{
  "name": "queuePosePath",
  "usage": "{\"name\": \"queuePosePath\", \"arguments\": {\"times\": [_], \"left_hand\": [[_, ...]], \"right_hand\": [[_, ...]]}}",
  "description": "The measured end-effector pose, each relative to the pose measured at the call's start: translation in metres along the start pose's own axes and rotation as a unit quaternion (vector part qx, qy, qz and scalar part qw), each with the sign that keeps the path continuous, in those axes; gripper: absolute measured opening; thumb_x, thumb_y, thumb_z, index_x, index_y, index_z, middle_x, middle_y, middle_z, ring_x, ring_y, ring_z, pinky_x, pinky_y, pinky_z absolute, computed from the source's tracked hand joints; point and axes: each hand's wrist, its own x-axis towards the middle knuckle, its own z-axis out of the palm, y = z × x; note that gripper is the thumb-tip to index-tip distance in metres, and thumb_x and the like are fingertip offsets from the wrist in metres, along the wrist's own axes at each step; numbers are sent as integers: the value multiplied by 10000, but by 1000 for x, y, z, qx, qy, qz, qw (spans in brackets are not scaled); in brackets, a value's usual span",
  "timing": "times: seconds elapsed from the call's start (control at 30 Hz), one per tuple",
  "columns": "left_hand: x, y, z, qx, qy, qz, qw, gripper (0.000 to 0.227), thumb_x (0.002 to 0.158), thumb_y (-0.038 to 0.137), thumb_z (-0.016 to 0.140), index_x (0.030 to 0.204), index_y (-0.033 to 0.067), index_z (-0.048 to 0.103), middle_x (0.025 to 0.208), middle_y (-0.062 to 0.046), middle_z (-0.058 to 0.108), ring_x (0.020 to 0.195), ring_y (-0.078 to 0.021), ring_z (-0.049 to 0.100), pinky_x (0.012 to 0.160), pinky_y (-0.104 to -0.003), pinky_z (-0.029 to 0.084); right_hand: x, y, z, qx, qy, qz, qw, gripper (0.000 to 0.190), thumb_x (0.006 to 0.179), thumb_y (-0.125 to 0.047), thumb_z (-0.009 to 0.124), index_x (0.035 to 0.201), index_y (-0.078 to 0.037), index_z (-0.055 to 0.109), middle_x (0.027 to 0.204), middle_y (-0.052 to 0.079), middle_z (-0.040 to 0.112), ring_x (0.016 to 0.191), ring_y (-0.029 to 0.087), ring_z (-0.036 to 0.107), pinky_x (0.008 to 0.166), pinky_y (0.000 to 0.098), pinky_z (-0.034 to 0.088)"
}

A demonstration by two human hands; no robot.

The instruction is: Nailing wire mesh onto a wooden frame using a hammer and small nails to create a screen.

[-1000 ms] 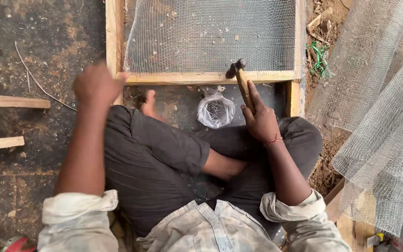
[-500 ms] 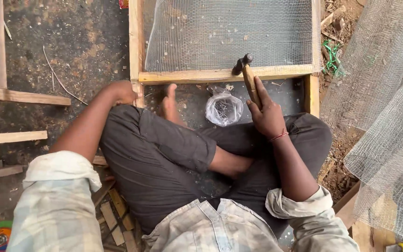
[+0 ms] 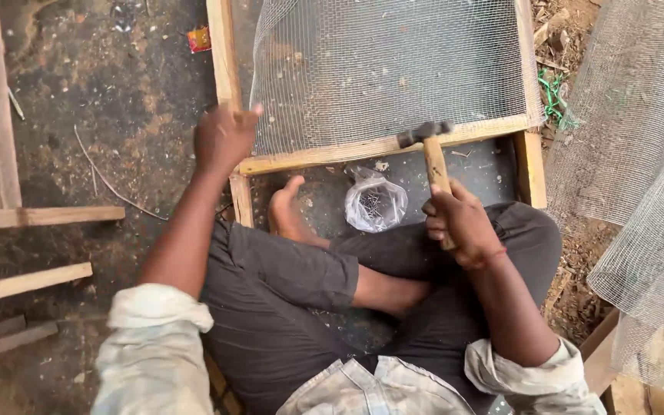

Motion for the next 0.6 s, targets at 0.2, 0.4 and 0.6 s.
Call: {"name": "queuePosePath", "arguments": {"times": [0.2,0.4,0.6], "left_hand": [[77,5,47,-136,-69,64,986,1140,939,758,541,1606,-34,65,1602,-354,236,1459,-482,337,1149,-531,381],[118,-4,49,-262,-261,-136,919,1302,759,929,406,1669,50,101,1718,-261,158,1526,-452,239,1170,-762,218],[101,5,-23,-186,-254,-103,943,1211,723,879,631,1472,-65,512,1398,-337,617,1276,-407,625,984,-570,554]], "right_hand": [[23,58,-41,383,1,21,924,135,1037,-116,556,1157,-88,503,816,22,505,595,59,452,480,191,410],[95,57,-115,484,-80,85,867,238,1062,-32,600,1141,-32,375,921,78,514,748,135,555,628,251,529],[54,20,-74,-370,240,-283,852,870,864,-98,702,1552,17,183,1385,218,410,1140,367,586,869,392,569]]}}
